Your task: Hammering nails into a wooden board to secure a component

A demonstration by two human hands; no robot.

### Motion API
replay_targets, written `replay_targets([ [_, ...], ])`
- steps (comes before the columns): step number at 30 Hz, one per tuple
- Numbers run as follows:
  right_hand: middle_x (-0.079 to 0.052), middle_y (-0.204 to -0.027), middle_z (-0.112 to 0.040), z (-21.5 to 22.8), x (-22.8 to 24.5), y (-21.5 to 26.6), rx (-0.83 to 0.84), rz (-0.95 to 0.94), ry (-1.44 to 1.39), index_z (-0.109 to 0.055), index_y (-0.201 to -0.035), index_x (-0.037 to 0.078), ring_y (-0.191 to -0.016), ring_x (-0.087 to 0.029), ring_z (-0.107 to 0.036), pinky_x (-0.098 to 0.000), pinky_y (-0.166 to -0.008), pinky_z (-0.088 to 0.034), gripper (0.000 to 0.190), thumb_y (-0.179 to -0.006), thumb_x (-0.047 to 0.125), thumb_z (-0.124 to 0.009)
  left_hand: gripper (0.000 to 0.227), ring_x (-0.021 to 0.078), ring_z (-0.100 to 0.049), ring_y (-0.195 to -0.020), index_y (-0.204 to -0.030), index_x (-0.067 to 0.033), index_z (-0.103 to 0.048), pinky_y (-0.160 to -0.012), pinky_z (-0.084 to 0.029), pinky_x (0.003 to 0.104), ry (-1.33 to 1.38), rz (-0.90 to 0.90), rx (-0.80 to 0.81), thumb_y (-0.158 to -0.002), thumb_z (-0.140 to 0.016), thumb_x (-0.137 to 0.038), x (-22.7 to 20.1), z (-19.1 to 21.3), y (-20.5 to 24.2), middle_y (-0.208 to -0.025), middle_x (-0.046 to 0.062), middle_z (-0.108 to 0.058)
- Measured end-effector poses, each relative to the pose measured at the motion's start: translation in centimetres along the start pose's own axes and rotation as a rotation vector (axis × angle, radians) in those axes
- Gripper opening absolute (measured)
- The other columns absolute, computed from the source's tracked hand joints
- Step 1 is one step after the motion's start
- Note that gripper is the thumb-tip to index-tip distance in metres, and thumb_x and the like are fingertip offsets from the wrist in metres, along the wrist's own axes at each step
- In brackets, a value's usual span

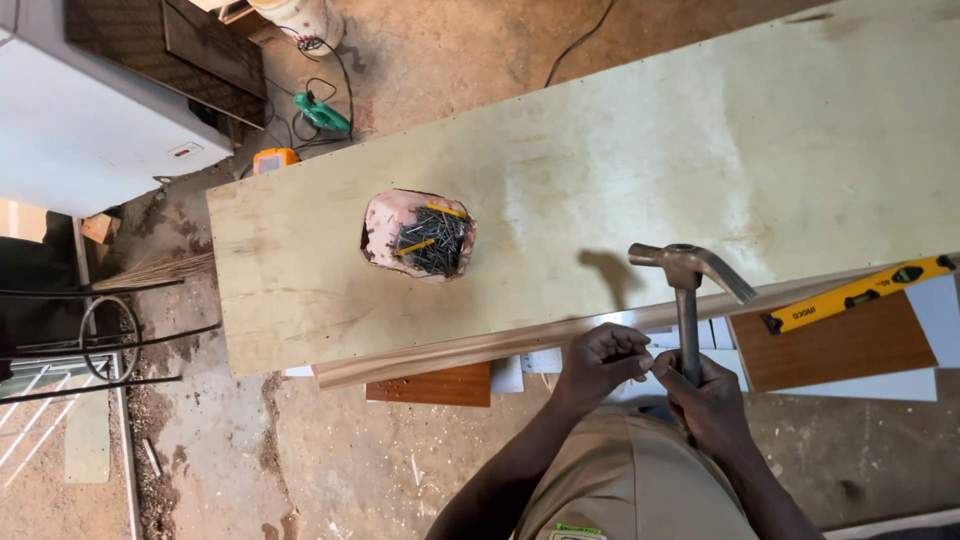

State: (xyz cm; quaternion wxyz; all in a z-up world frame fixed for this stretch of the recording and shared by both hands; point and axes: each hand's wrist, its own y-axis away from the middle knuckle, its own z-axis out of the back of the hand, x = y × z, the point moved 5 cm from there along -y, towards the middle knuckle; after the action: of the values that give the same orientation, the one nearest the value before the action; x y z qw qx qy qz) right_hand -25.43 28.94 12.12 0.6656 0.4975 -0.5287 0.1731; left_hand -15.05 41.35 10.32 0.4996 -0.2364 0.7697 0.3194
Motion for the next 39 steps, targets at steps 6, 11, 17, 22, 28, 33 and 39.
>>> replay_targets([
  [6,-0.003,-0.046,-0.040,1.1,-0.6,-0.1,-0.048,0.011,0.002,-0.066,-0.081,0.006,-0.032,-0.014,-0.037,-0.0300,-0.028,-0.030,0.021,-0.092,0.023,-0.073,0.026,0.0150,-0.067,-0.074,-0.104,0.0014,-0.073,-0.073,-0.060,0.026,0.326,0.186,0.095,-0.090,-0.082,-0.018,6.2,-0.2,-1.6,-0.093,0.011,-0.073],
  [11,-0.012,-0.043,-0.054,2.8,-2.9,-1.2,-0.096,0.203,-0.011,-0.071,-0.092,0.002,-0.027,-0.017,-0.046,-0.0307,-0.029,-0.041,0.021,-0.100,0.021,-0.072,0.014,0.0225,-0.071,-0.091,-0.108,-0.0096,-0.075,-0.090,-0.057,0.038,-0.344,-0.260,-0.019,-0.095,-0.076,-0.016,2.2,4.5,-8.6,-0.091,0.011,-0.074],
  [17,-0.016,-0.041,-0.051,2.9,-2.4,-0.7,-0.231,0.112,0.071,-0.066,-0.084,0.000,-0.029,-0.019,-0.046,-0.0302,-0.031,-0.035,0.032,-0.098,0.026,-0.077,0.008,0.0242,-0.071,-0.103,-0.095,-0.0205,-0.070,-0.094,-0.053,0.040,-1.010,-0.726,-0.201,-0.096,-0.069,-0.028,0.6,7.7,-15.0,-0.086,0.000,-0.071],
  [22,-0.016,-0.048,-0.052,3.4,-3.9,-2.2,-0.169,0.006,0.172,-0.065,-0.087,-0.002,-0.034,-0.023,-0.050,-0.0371,-0.037,-0.040,0.055,-0.109,0.048,-0.058,0.017,0.0264,-0.068,-0.108,-0.093,-0.0180,-0.070,-0.100,-0.049,0.041,-1.137,-0.851,-0.243,-0.101,-0.060,-0.029,0.6,7.7,-14.5,-0.098,0.003,-0.069],
  [28,-0.018,-0.054,-0.054,1.7,-3.8,-4.5,-0.113,-0.005,0.382,-0.067,-0.091,0.002,-0.042,-0.026,-0.051,-0.0445,-0.045,-0.041,0.066,-0.117,0.054,-0.037,0.016,0.0280,-0.064,-0.112,-0.090,-0.0201,-0.070,-0.105,-0.046,0.042,-1.130,-0.866,-0.355,-0.098,-0.060,-0.030,0.4,8.4,-14.3,-0.109,0.002,-0.064],
  [33,-0.026,-0.059,-0.063,1.2,-3.8,-5.8,-0.088,0.031,0.796,-0.067,-0.090,0.002,-0.059,-0.046,-0.066,-0.0557,-0.058,-0.047,0.073,-0.114,0.061,-0.031,0.002,0.0265,-0.064,-0.115,-0.090,-0.0205,-0.070,-0.107,-0.045,0.042,-1.124,-0.824,-0.381,-0.090,-0.069,-0.019,0.8,8.6,-14.1,-0.106,0.000,-0.064],
  [39,-0.023,-0.063,-0.067,0.6,-1.6,-5.9,-0.050,-0.016,0.902,-0.068,-0.086,0.003,-0.067,-0.046,-0.070,-0.0564,-0.069,-0.052,0.083,-0.112,0.068,-0.023,0.008,0.0229,-0.063,-0.119,-0.089,-0.0243,-0.070,-0.109,-0.043,0.040,-1.134,-0.820,-0.377,-0.094,-0.064,-0.026,0.8,8.7,-14.6,-0.105,-0.004,-0.065],
])
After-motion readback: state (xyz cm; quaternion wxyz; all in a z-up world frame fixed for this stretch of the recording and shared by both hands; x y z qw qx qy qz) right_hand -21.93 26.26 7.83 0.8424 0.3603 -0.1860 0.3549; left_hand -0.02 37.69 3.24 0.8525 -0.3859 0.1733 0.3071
